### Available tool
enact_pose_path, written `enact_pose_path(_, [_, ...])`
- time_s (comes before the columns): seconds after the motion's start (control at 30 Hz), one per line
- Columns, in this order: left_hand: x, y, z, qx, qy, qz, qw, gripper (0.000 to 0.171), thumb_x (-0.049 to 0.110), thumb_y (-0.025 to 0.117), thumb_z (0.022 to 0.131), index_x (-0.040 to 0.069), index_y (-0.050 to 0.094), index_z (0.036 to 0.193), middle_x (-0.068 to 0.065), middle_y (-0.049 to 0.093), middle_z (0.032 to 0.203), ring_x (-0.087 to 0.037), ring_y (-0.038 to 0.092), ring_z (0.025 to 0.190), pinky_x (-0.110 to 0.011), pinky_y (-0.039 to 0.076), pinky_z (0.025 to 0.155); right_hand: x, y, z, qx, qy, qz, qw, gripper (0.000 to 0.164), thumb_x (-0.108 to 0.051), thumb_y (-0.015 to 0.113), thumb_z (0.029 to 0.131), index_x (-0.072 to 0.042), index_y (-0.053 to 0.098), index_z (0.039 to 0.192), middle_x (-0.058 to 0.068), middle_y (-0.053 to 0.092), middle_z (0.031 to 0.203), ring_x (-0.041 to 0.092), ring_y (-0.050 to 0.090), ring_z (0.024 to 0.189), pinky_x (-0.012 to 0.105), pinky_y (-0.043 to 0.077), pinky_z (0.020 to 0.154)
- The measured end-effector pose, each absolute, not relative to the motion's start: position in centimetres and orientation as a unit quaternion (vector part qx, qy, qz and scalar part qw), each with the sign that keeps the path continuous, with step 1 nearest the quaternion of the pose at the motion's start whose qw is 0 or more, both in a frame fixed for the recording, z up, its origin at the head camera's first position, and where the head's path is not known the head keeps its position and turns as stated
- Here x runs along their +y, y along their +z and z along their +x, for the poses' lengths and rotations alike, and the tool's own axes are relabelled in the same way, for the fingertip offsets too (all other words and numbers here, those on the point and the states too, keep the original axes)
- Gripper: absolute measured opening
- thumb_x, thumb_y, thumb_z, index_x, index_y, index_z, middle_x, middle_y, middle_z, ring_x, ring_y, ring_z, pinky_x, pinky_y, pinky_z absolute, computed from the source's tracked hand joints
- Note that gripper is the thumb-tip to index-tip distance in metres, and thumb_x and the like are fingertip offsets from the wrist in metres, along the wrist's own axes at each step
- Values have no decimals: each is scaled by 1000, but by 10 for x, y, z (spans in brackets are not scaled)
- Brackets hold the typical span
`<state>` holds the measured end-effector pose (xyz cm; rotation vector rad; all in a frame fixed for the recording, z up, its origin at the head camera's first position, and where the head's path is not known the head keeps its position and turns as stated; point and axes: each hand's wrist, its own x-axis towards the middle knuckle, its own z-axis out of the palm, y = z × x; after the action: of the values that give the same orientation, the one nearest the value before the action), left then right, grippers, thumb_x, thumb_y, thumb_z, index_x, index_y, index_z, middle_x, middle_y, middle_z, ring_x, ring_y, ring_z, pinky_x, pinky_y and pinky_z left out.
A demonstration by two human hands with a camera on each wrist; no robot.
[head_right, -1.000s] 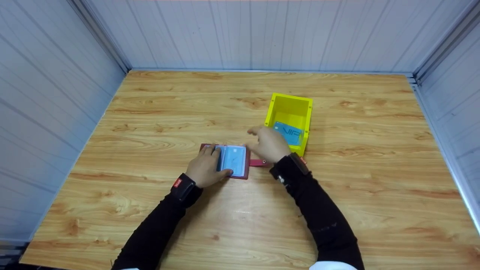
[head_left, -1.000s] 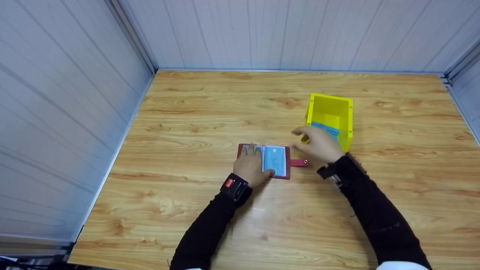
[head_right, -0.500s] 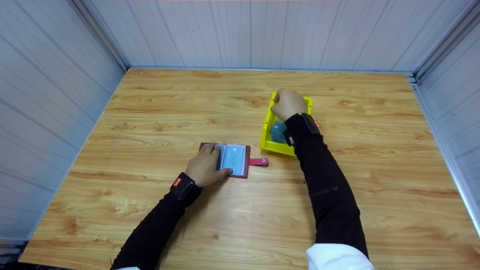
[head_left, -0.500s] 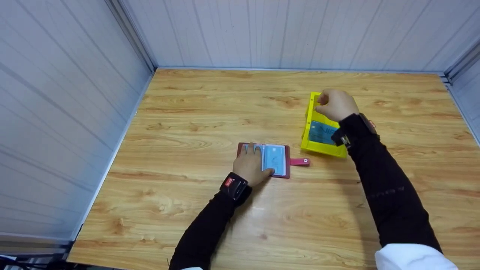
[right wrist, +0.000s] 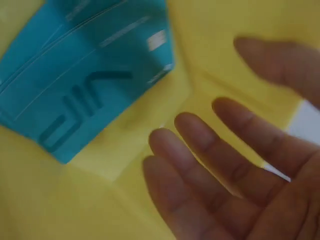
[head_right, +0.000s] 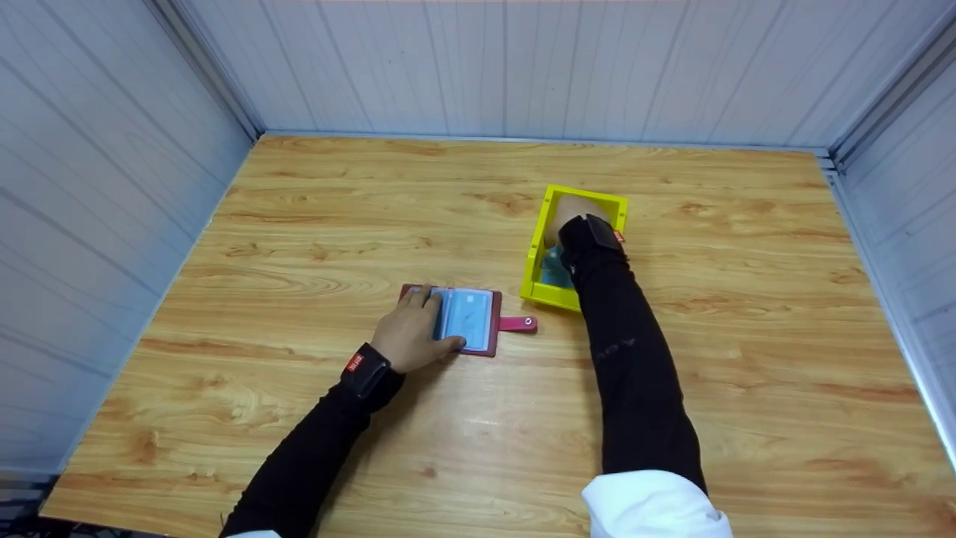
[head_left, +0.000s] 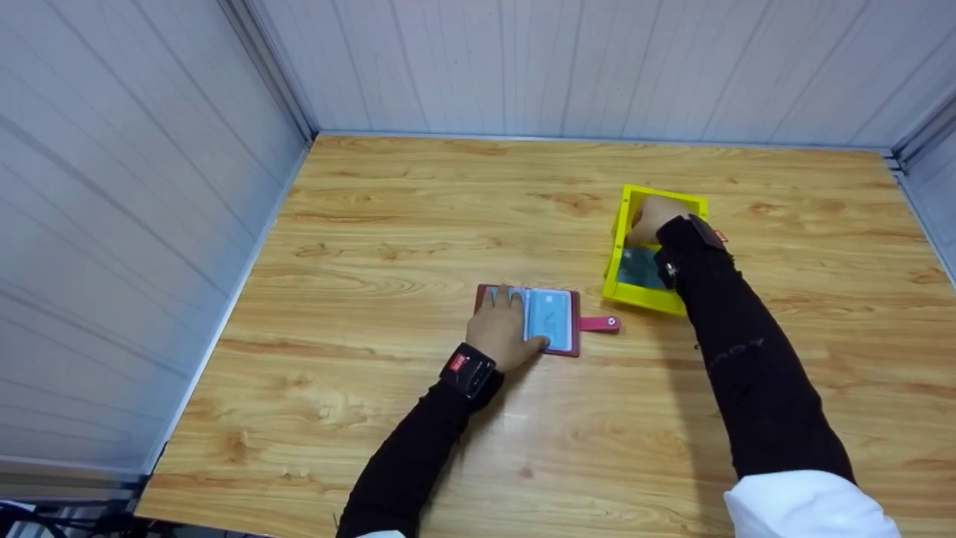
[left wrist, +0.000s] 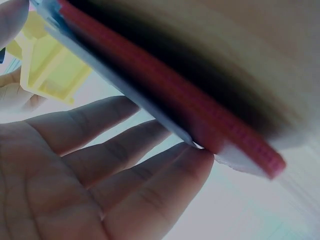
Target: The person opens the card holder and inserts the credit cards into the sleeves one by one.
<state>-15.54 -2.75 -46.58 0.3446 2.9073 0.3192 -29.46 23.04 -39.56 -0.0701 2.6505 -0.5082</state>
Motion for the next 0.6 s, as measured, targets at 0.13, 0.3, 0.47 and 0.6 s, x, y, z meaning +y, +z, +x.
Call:
enact_pose_path(0.13, [-28,-466,-155,983,106,118,98,88,60,65,85,-2,45,144,-24,37,153,-42,38,140,-47,47,105,226,-396,-290,955,-166,-17,246,21,-19,73,83,0,68,91,6,57,75,21,47,67,30,40,60])
enact_pose_path(0.3, [-28,-466,-155,983,106,117,95,88,60,65,84,-2,45,143,-24,39,152,-42,39,140,-48,48,103,220,-396,-285,949,-144,7,281,31,-18,76,82,1,64,104,10,60,96,25,51,83,34,45,71])
enact_pose_path(0.47, [-28,-466,-156,983,103,119,89,88,61,66,84,-2,46,143,-24,40,151,-41,40,139,-47,49,102,220,-399,-283,953,-112,3,282,24,-10,71,79,-1,62,100,12,57,93,28,52,82,36,46,68])
enact_pose_path(0.6, [-28,-465,-155,983,105,121,91,90,61,65,84,-3,44,144,-24,40,151,-41,41,139,-46,49,102,225,-405,-283,962,-88,-11,259,19,-4,66,72,-4,61,91,12,57,87,30,53,80,34,44,64])
